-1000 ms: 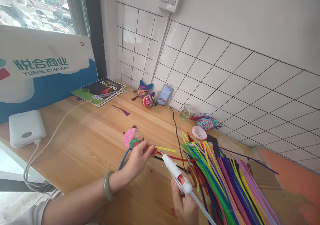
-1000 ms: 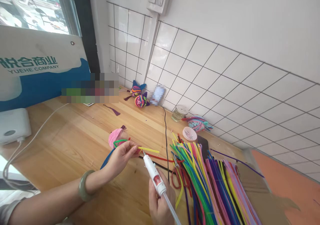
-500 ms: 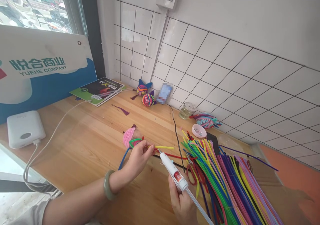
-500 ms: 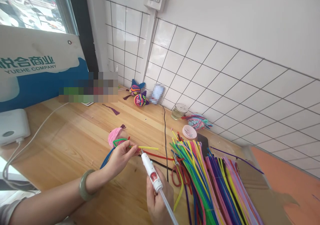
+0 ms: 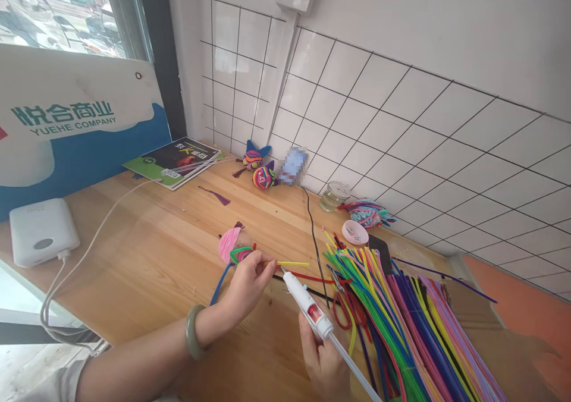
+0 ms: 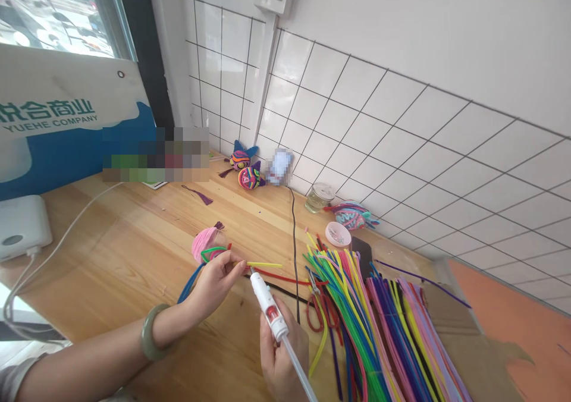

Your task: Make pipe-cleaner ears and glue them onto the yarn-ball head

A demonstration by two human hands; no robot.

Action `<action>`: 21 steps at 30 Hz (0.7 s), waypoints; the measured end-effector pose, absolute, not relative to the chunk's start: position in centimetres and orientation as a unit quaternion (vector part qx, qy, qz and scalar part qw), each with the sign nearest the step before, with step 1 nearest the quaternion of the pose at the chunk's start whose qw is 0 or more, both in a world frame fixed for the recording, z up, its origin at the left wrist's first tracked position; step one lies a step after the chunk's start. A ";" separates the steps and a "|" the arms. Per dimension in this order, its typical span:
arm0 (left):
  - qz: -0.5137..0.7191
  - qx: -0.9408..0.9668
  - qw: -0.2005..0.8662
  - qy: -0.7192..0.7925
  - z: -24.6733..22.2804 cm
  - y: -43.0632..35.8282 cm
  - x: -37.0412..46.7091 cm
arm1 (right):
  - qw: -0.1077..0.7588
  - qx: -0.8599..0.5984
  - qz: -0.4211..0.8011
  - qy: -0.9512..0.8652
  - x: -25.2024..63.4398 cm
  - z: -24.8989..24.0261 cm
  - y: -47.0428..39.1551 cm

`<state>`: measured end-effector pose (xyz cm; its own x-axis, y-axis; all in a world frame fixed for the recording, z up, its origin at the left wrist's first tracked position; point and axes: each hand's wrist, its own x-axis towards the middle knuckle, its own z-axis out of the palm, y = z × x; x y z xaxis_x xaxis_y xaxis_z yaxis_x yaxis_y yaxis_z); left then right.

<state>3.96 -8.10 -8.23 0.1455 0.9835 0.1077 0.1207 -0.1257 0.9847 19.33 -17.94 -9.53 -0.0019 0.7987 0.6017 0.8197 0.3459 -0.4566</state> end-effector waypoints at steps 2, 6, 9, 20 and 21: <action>0.449 0.606 0.463 0.466 -8.2 -8.1 3.9 | 0.414 -0.576 -0.018 -0.705 19.4 -9.6 -18.0; 0.441 0.610 0.458 0.473 -8.2 -8.1 3.8 | 0.416 -0.584 -0.028 -0.697 19.6 -9.7 -18.1; 0.444 0.606 0.468 0.466 -8.2 -8.1 3.8 | 0.417 -0.583 -0.021 -0.697 19.5 -9.7 -18.1; 0.440 0.616 0.450 0.473 -8.0 -8.2 3.8 | 0.420 -0.580 -0.037 -0.697 19.5 -9.7 -18.0; 0.441 0.616 0.450 0.474 -8.0 -8.2 3.8 | 0.420 -0.579 -0.040 -0.697 19.5 -9.7 -18.0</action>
